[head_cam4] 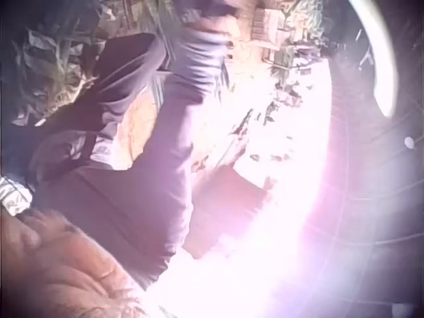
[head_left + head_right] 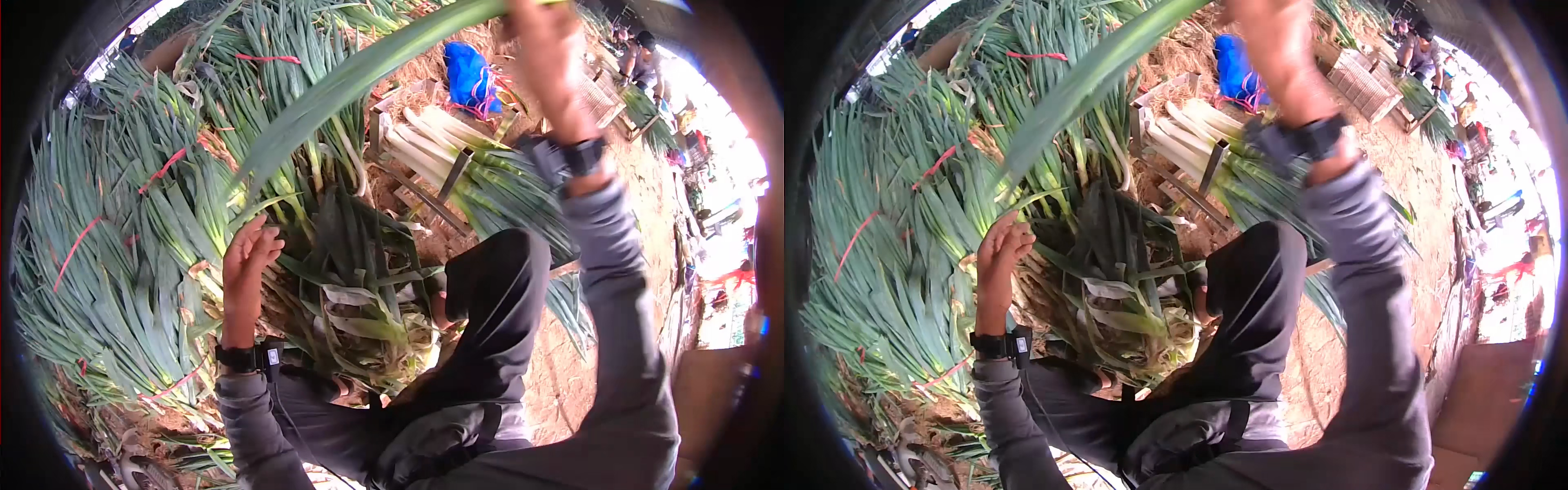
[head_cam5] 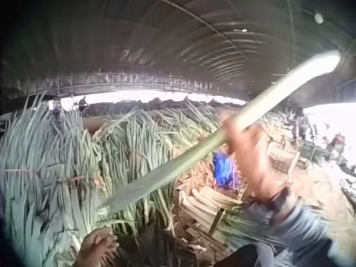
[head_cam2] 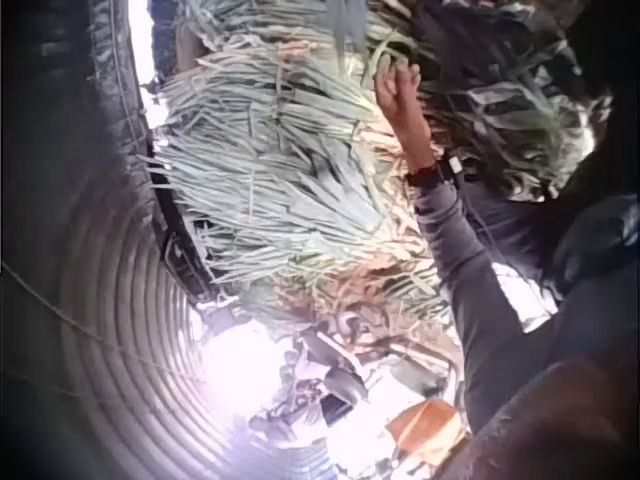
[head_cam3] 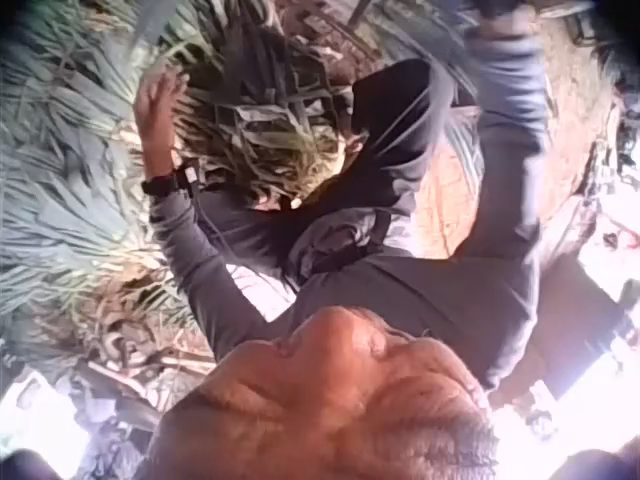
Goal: The person cuts a red tie from a bundle of leeks, then peels the outer layers from individual leeks by hand. After cleaning each leek, they place it onto a metal rack and reach for another from the pile.
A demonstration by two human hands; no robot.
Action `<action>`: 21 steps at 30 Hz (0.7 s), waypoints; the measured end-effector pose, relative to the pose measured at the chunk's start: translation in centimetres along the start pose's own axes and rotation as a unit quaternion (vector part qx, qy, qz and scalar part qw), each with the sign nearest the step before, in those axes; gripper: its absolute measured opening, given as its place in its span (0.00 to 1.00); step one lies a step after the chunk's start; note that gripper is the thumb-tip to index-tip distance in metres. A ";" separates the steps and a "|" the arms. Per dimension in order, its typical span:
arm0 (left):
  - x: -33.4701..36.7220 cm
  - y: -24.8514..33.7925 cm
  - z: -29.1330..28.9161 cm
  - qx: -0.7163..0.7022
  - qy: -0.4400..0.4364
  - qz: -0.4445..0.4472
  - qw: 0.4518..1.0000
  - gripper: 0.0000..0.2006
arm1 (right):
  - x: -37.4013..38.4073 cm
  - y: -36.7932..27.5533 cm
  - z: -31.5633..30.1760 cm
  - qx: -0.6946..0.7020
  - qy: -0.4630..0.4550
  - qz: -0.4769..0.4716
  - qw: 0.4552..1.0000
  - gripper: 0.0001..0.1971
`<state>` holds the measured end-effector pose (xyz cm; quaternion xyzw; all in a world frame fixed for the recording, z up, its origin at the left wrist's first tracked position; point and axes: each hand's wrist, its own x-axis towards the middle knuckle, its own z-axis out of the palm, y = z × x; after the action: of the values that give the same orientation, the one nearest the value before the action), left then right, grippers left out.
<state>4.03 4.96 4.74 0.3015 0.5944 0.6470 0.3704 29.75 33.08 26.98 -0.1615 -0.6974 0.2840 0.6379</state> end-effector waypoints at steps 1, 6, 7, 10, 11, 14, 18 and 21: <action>-0.1 -0.4 0.2 0.095 -0.006 0.023 0.995 0.27 | 2.6 -1.1 -3.3 -0.116 -0.019 -0.007 0.993 0.19; -0.3 -2.7 1.1 0.353 -0.011 0.139 0.925 0.18 | 9.4 -4.7 -8.4 -0.635 -0.027 -0.147 0.758 0.22; -0.2 -3.1 1.5 0.352 -0.014 0.138 0.926 0.18 | 10.2 -3.9 -8.7 -0.738 -0.070 -0.116 0.661 0.25; 0.1 -3.3 3.0 0.445 -0.013 0.216 0.869 0.17 | 11.8 9.5 -17.4 -0.704 -0.301 -0.431 0.478 0.10; -0.1 -3.4 2.7 0.451 -0.005 0.208 0.868 0.17 | 7.6 13.5 -16.8 -0.646 -0.322 -0.429 0.543 0.08; 0.4 -5.0 3.3 0.474 -0.057 0.208 0.854 0.15 | -3.4 21.0 -17.8 -0.630 -0.521 -0.066 0.572 0.14; 2.2 -9.0 2.0 0.473 -0.093 0.169 0.860 0.15 | -12.6 25.8 -17.0 -0.584 -0.629 0.040 0.511 0.20; 5.2 -12.0 3.4 0.270 -0.100 0.029 0.957 0.16 | -15.5 27.3 -15.9 -0.527 -0.639 0.068 0.555 0.18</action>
<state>5.42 11.41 -7.07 0.4707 0.6975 0.4398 0.3138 43.66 48.39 -1.44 -0.2919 -0.9340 -0.0635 -0.1959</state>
